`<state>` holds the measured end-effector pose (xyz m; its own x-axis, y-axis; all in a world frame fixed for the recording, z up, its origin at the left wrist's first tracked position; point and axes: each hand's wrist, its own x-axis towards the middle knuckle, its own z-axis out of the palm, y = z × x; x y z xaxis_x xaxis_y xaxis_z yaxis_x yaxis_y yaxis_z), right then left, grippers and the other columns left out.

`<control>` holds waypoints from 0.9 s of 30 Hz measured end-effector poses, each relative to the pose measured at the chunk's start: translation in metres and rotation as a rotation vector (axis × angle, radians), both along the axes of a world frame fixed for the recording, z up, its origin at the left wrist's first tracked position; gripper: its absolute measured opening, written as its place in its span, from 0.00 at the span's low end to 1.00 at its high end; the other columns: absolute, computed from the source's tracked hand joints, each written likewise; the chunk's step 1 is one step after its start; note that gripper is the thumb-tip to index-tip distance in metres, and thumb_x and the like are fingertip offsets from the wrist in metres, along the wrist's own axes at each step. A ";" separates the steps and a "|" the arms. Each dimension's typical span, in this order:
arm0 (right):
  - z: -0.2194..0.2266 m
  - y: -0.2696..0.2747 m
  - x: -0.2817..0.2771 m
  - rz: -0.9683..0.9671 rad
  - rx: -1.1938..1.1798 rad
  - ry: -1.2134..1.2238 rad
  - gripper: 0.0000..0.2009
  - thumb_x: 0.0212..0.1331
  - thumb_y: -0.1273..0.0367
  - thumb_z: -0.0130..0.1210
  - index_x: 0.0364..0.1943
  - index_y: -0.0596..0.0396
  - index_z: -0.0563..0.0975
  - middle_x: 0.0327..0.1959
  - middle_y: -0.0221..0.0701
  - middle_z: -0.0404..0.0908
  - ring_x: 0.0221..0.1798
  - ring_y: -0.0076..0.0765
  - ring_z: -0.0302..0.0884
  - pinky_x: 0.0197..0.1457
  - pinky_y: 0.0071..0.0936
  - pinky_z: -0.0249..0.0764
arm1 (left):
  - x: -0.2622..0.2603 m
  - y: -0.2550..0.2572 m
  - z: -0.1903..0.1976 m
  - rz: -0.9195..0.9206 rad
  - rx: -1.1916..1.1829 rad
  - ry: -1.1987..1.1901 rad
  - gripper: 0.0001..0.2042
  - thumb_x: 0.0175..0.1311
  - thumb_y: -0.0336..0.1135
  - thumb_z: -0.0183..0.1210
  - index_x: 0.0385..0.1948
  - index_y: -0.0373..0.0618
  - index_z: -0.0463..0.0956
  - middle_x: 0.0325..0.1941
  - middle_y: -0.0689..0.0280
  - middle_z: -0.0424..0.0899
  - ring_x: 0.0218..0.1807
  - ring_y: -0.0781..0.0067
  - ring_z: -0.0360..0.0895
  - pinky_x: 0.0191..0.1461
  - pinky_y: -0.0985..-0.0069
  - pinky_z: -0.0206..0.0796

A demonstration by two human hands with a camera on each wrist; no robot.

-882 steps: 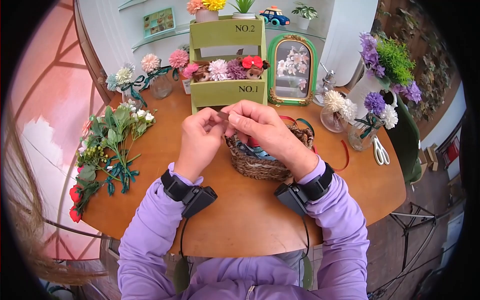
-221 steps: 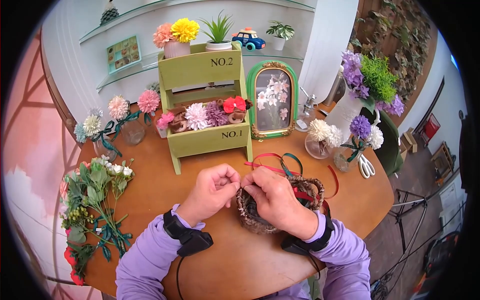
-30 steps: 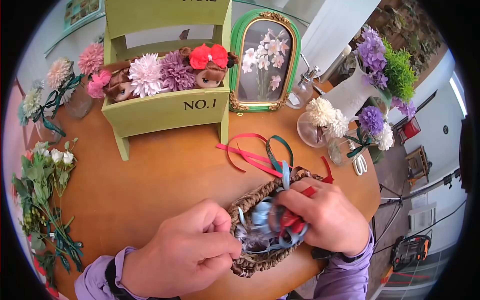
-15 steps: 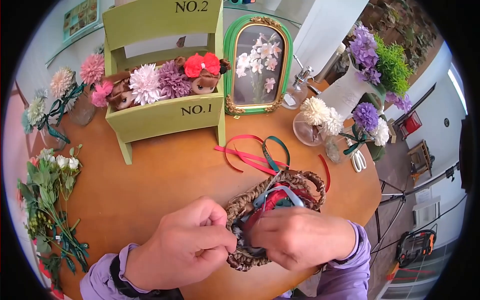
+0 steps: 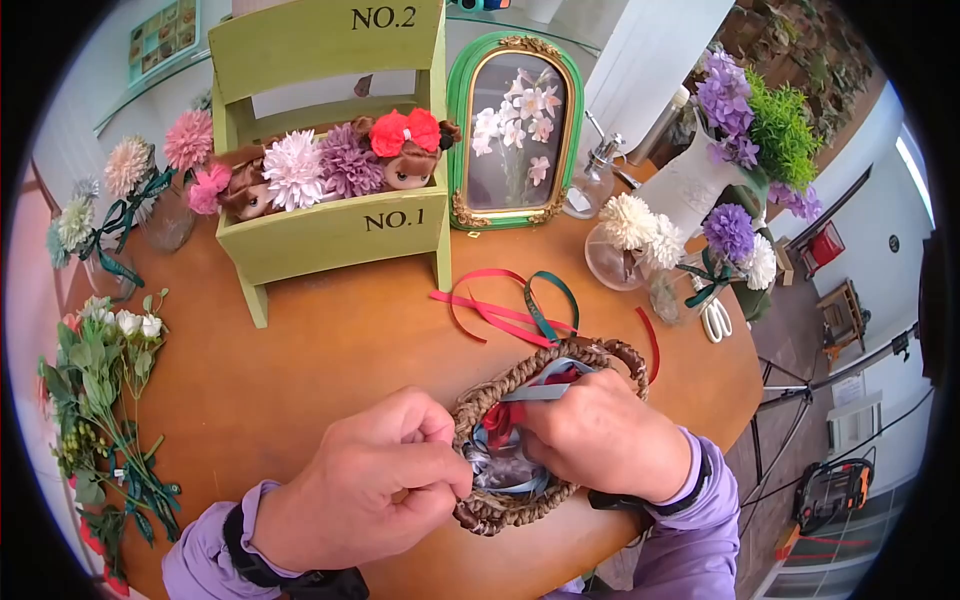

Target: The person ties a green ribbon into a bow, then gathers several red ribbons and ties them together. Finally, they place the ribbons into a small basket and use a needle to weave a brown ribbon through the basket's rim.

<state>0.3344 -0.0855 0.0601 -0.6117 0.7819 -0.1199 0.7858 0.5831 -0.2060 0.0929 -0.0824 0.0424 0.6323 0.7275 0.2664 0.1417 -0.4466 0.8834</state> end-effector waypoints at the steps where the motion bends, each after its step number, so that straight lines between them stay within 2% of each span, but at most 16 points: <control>1: 0.003 0.000 0.000 0.001 0.000 0.000 0.04 0.50 0.70 0.59 0.27 0.55 0.78 0.19 0.36 0.76 0.25 0.47 0.78 0.26 0.40 0.71 | 0.000 0.000 0.000 -0.001 -0.002 0.001 0.09 0.46 0.16 0.57 0.26 0.41 0.82 0.33 0.64 0.71 0.29 0.76 0.70 0.29 0.80 0.60; 3: 0.010 -0.001 0.001 0.040 -0.135 0.175 0.04 0.50 0.70 0.59 0.28 0.53 0.78 0.19 0.36 0.76 0.24 0.47 0.78 0.25 0.40 0.71 | 0.000 0.000 0.001 -0.002 -0.004 0.004 0.09 0.46 0.16 0.57 0.26 0.41 0.82 0.33 0.64 0.71 0.29 0.76 0.70 0.29 0.80 0.60; 4: 0.012 0.000 0.000 0.041 -0.136 0.176 0.04 0.50 0.70 0.59 0.28 0.53 0.78 0.19 0.36 0.76 0.24 0.47 0.78 0.25 0.40 0.71 | 0.000 0.000 0.000 0.000 -0.002 0.001 0.09 0.46 0.16 0.57 0.26 0.41 0.82 0.33 0.64 0.71 0.29 0.76 0.70 0.29 0.80 0.60; 6: 0.013 0.002 -0.002 0.174 -0.237 0.301 0.06 0.46 0.72 0.58 0.20 0.59 0.76 0.19 0.44 0.78 0.25 0.52 0.79 0.29 0.44 0.74 | 0.000 0.000 0.001 0.002 -0.001 -0.003 0.09 0.46 0.16 0.57 0.26 0.41 0.82 0.33 0.64 0.71 0.29 0.76 0.70 0.29 0.80 0.60; 7: 0.011 0.002 -0.003 0.172 -0.234 0.302 0.06 0.46 0.72 0.58 0.20 0.59 0.76 0.19 0.44 0.78 0.25 0.52 0.79 0.29 0.44 0.74 | 0.000 -0.001 0.001 0.001 -0.002 0.006 0.09 0.46 0.16 0.57 0.26 0.41 0.82 0.32 0.65 0.71 0.29 0.76 0.71 0.29 0.80 0.60; 9: 0.003 0.002 -0.003 0.074 -0.200 0.070 0.05 0.45 0.72 0.58 0.19 0.60 0.77 0.20 0.45 0.78 0.26 0.53 0.80 0.30 0.44 0.75 | 0.000 0.000 0.002 -0.004 -0.003 0.016 0.09 0.45 0.16 0.57 0.26 0.41 0.82 0.32 0.65 0.71 0.29 0.76 0.71 0.29 0.80 0.60; 10: 0.000 0.002 -0.002 0.074 -0.200 0.070 0.05 0.45 0.72 0.58 0.19 0.60 0.77 0.20 0.45 0.78 0.26 0.53 0.80 0.30 0.44 0.75 | 0.000 0.000 0.001 -0.002 0.003 0.010 0.09 0.45 0.16 0.57 0.26 0.41 0.82 0.32 0.65 0.71 0.29 0.76 0.71 0.29 0.80 0.60; 12: -0.005 0.002 0.000 0.089 -0.103 -0.011 0.03 0.51 0.71 0.58 0.27 0.55 0.79 0.19 0.39 0.76 0.25 0.49 0.78 0.28 0.42 0.72 | 0.000 0.000 0.001 0.005 0.005 0.002 0.09 0.45 0.16 0.57 0.26 0.41 0.82 0.32 0.65 0.71 0.29 0.76 0.71 0.29 0.80 0.60; 16: -0.008 0.008 -0.003 0.106 -0.123 -0.017 0.04 0.50 0.71 0.58 0.25 0.56 0.79 0.19 0.39 0.76 0.25 0.50 0.77 0.28 0.42 0.72 | 0.000 -0.001 0.000 0.007 0.001 0.011 0.10 0.45 0.16 0.57 0.26 0.42 0.82 0.32 0.64 0.71 0.29 0.75 0.71 0.29 0.80 0.61; 18: -0.012 0.012 -0.002 0.143 -0.197 0.073 0.04 0.49 0.71 0.58 0.24 0.57 0.79 0.18 0.40 0.75 0.24 0.50 0.77 0.28 0.42 0.71 | 0.001 0.000 0.001 0.008 0.007 0.009 0.10 0.45 0.16 0.56 0.26 0.42 0.82 0.32 0.64 0.71 0.29 0.75 0.71 0.29 0.80 0.61; 22: -0.017 0.013 -0.008 0.152 -0.190 0.042 0.05 0.48 0.71 0.58 0.23 0.58 0.78 0.17 0.40 0.75 0.24 0.51 0.77 0.27 0.42 0.71 | 0.000 -0.001 -0.001 0.014 -0.012 0.010 0.11 0.44 0.15 0.56 0.26 0.42 0.82 0.32 0.65 0.72 0.30 0.75 0.71 0.30 0.79 0.61; 24: -0.014 0.015 -0.012 0.182 -0.193 0.024 0.05 0.40 0.74 0.58 0.20 0.63 0.78 0.20 0.46 0.78 0.27 0.55 0.79 0.31 0.44 0.75 | 0.001 0.000 0.001 0.005 0.000 0.013 0.11 0.45 0.15 0.55 0.26 0.42 0.82 0.32 0.65 0.72 0.31 0.75 0.72 0.30 0.79 0.62; 27: -0.001 0.011 -0.009 0.165 -0.163 0.069 0.05 0.41 0.73 0.58 0.22 0.61 0.77 0.19 0.43 0.77 0.26 0.55 0.78 0.30 0.45 0.73 | 0.001 -0.002 0.003 0.010 0.006 0.039 0.10 0.45 0.16 0.55 0.26 0.42 0.82 0.32 0.65 0.72 0.31 0.74 0.72 0.31 0.80 0.62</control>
